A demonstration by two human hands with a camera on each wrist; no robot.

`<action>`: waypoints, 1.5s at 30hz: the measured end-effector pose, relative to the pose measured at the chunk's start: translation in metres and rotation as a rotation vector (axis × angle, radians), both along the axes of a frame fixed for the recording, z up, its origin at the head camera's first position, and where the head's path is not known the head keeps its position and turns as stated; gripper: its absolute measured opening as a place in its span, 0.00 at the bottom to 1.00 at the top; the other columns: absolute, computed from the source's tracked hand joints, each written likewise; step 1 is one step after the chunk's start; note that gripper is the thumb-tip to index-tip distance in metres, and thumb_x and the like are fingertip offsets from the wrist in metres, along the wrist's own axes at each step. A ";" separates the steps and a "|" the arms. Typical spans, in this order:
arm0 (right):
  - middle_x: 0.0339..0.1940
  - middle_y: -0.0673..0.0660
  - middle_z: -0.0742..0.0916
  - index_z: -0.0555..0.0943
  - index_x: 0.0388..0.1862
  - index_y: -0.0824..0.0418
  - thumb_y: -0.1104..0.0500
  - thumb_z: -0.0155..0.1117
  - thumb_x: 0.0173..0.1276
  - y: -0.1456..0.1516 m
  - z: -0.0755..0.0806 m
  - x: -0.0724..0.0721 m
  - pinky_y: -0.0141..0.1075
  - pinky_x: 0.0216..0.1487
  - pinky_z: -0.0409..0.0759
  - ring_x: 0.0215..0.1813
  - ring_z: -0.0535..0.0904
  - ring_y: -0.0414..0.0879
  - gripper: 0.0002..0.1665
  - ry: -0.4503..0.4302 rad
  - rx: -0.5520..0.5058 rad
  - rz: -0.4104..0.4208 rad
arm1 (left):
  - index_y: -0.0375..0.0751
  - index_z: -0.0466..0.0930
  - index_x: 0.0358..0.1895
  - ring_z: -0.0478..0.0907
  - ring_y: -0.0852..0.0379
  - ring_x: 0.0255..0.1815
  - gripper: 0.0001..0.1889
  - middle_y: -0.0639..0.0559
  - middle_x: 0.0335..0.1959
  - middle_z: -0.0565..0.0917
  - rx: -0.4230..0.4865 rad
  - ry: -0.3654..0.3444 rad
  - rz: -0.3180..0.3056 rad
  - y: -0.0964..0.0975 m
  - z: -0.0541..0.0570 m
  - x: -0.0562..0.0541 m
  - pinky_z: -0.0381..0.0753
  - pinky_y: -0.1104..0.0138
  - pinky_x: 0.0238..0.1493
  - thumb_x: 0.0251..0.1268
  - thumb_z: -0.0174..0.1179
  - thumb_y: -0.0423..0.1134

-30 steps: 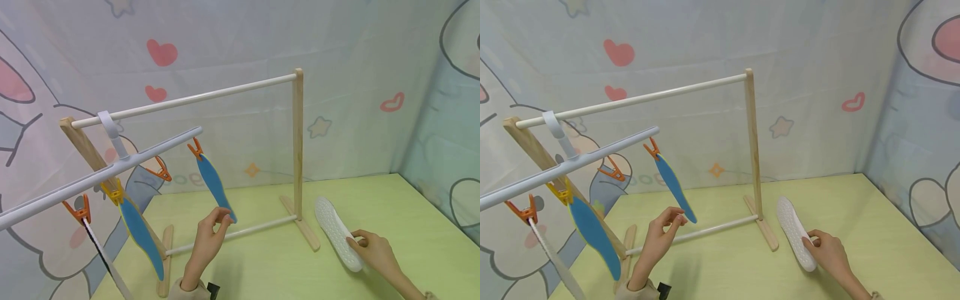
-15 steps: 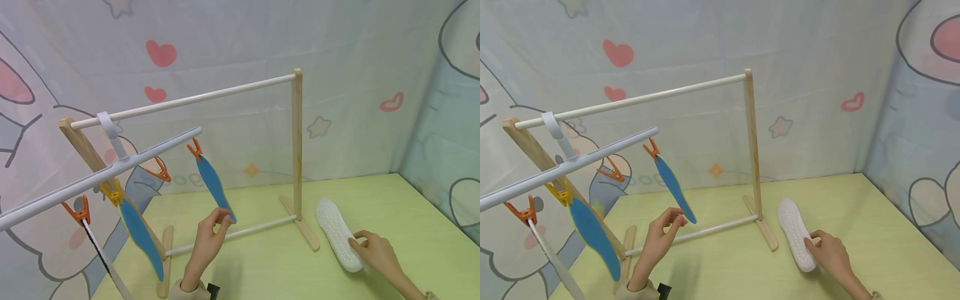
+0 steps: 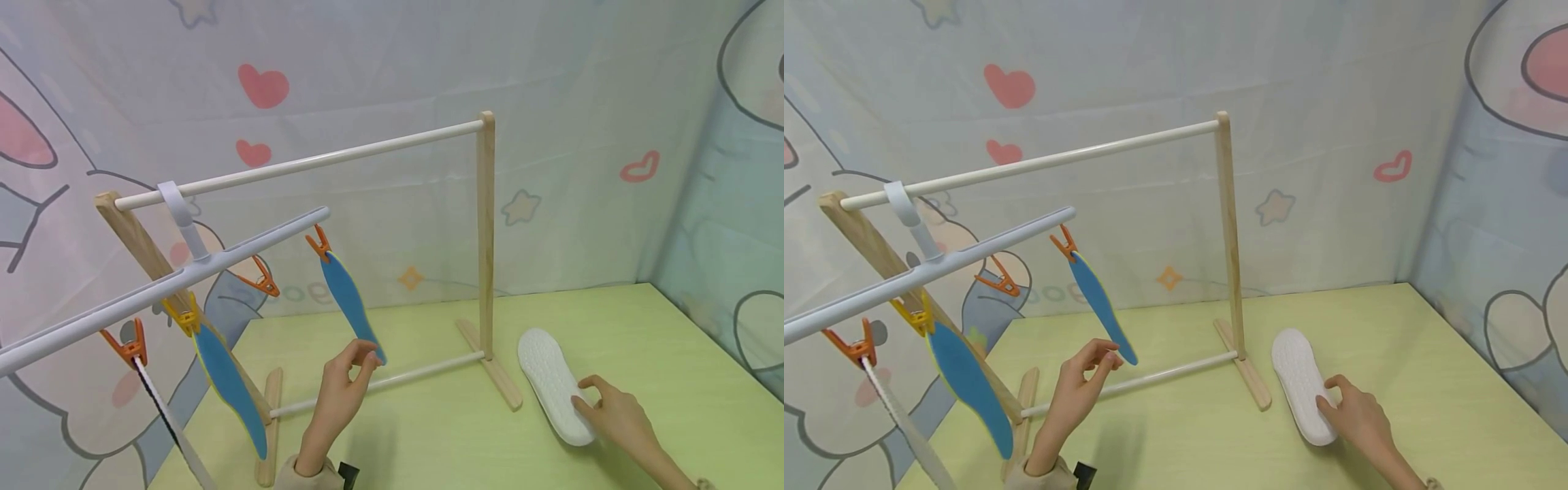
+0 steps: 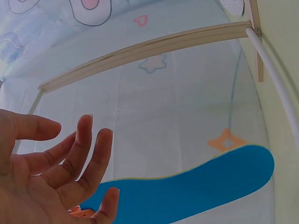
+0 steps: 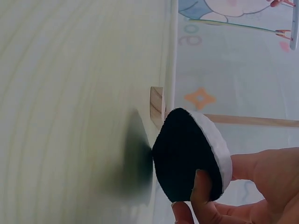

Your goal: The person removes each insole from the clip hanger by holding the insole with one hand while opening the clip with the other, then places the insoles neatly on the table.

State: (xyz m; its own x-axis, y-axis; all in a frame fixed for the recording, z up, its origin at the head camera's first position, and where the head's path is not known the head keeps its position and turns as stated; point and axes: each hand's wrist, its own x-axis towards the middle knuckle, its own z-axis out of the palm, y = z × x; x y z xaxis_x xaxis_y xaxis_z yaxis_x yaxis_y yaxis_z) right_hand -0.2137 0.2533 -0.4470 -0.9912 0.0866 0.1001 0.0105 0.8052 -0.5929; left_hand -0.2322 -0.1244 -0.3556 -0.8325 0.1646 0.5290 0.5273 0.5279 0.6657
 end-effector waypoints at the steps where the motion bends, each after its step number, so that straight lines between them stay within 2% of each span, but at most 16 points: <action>1: 0.17 0.52 0.81 0.70 0.51 0.69 0.52 0.55 0.62 0.000 0.000 0.000 0.33 0.16 0.64 0.16 0.67 0.41 0.25 -0.009 0.003 -0.001 | 0.44 0.76 0.40 0.78 0.59 0.33 0.07 0.54 0.30 0.82 -0.001 0.000 0.000 0.000 0.000 0.000 0.73 0.67 0.38 0.65 0.49 0.38; 6: 0.22 0.57 0.83 0.70 0.51 0.69 0.52 0.54 0.62 0.002 -0.002 0.000 0.34 0.17 0.65 0.17 0.69 0.42 0.25 -0.038 0.024 -0.001 | 0.44 0.76 0.40 0.78 0.58 0.32 0.07 0.53 0.30 0.82 -0.003 -0.004 0.001 0.000 0.001 0.000 0.73 0.67 0.38 0.65 0.49 0.37; 11: 0.22 0.57 0.82 0.70 0.51 0.70 0.52 0.54 0.62 0.003 -0.004 0.000 0.33 0.16 0.64 0.17 0.67 0.42 0.25 -0.035 0.045 0.007 | 0.43 0.76 0.40 0.78 0.57 0.33 0.06 0.48 0.30 0.82 0.002 -0.008 -0.004 0.000 0.001 0.000 0.72 0.67 0.37 0.64 0.49 0.34; 17: 0.11 0.49 0.68 0.70 0.52 0.69 0.52 0.54 0.61 0.003 -0.008 0.002 0.28 0.14 0.58 0.14 0.57 0.39 0.26 -0.033 0.060 0.009 | 0.44 0.76 0.40 0.78 0.58 0.32 0.06 0.53 0.29 0.82 0.004 -0.011 0.001 0.000 0.002 0.001 0.73 0.67 0.38 0.64 0.50 0.34; 20: 0.09 0.48 0.63 0.70 0.52 0.69 0.52 0.54 0.61 0.003 -0.009 0.003 0.27 0.14 0.57 0.13 0.55 0.38 0.26 -0.054 0.062 0.007 | 0.44 0.76 0.40 0.78 0.58 0.32 0.06 0.54 0.29 0.82 0.002 -0.006 0.002 0.001 0.002 0.002 0.73 0.67 0.38 0.64 0.50 0.35; 33: 0.10 0.48 0.64 0.69 0.54 0.68 0.49 0.52 0.62 0.006 -0.008 0.005 0.27 0.14 0.58 0.13 0.56 0.38 0.28 -0.129 0.097 0.008 | 0.45 0.76 0.39 0.78 0.58 0.33 0.06 0.50 0.30 0.82 0.002 -0.020 0.000 0.000 0.001 0.001 0.73 0.67 0.38 0.65 0.49 0.34; 39: 0.14 0.51 0.70 0.70 0.54 0.67 0.48 0.52 0.62 0.007 -0.006 0.004 0.32 0.17 0.61 0.17 0.61 0.41 0.28 -0.158 0.136 0.005 | 0.45 0.76 0.39 0.78 0.58 0.33 0.06 0.51 0.30 0.82 0.000 -0.018 0.003 0.000 0.001 0.001 0.72 0.67 0.38 0.65 0.49 0.34; 45: 0.16 0.52 0.72 0.70 0.54 0.67 0.48 0.52 0.62 0.008 -0.005 0.002 0.33 0.18 0.62 0.18 0.64 0.43 0.28 -0.178 0.163 0.022 | 0.45 0.76 0.39 0.78 0.58 0.33 0.06 0.47 0.30 0.82 0.001 -0.021 0.001 0.000 0.002 0.001 0.72 0.67 0.39 0.65 0.49 0.35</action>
State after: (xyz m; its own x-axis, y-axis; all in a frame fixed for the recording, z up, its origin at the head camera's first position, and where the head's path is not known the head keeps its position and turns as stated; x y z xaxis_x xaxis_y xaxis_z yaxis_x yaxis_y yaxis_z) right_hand -0.2115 0.2615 -0.4521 -0.9959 0.0618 -0.0655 0.0846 0.8914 -0.4453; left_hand -0.2315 -0.1243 -0.3540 -0.8439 0.1633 0.5111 0.5123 0.5282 0.6772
